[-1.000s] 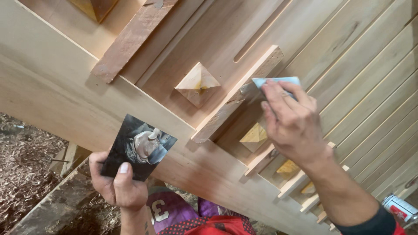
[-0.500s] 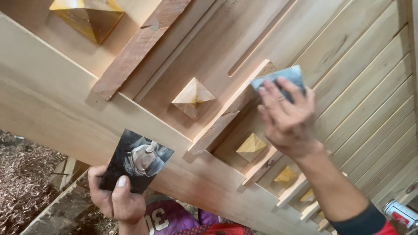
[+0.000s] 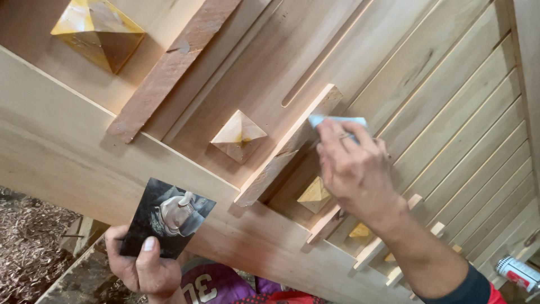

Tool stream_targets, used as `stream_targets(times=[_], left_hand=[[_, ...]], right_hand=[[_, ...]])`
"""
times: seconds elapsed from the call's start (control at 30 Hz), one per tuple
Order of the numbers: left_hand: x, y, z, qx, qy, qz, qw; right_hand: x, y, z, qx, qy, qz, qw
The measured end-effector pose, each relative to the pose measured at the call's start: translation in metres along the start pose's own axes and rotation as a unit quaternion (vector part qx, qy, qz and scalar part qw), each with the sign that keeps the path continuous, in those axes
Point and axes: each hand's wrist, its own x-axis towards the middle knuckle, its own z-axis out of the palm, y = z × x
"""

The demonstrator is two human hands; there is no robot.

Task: The person uses a putty knife to apply a beige filler paste into the grooves and joints of a wooden furniture piece. They repeatedly scoop the filler from a metal palette and smooth it into the recesses using a smaller scraper tool.

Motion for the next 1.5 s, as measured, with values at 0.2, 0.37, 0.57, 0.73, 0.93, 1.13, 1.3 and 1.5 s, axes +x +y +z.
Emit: stream_targets(times=[0.2,0.37,0.57,0.73,0.93,1.13,1.3,1.5], left_hand=[[-0.005,-0.005,-0.002,-0.057,-0.007,-0.033,0.998],[-0.003,-0.02,-0.013,0.037,-0.064,0.139,0.988],[-0.006,-0.015,-0.001,-0.038,0.0,0.005,0.999],[0.019,-0.014,0.009,0.21,-0.022,0.416,0.885],[0.001,-0.026,-0.006,0.066,0.019,0.241,0.968],[0.015,0.006,0.006,0.237,-0.033,0.363,0.9],[-0.002,0.065,0.039,-0.267,-0.044,-0.253,0.929],[-0.027,0.087,0.109,-0.312,-0.209,-0.314,0.872]], right_hand=[[-0.002,0.024,-0.012,0.113,-0.131,0.102,0.98],[0.0,0.044,0.009,0.023,0.089,-0.01,0.996],[0.001,0.031,0.022,-0.029,0.105,-0.033,0.993],[0.008,0.036,-0.004,0.029,0.061,0.028,0.997],[0.018,0.013,-0.007,0.048,-0.004,0.049,0.998],[-0.021,0.007,-0.036,0.228,-0.029,0.093,0.969],[-0.096,-0.01,-0.039,0.685,0.05,0.283,0.669],[-0.145,-0.068,-0.017,0.821,0.159,0.254,0.486]])
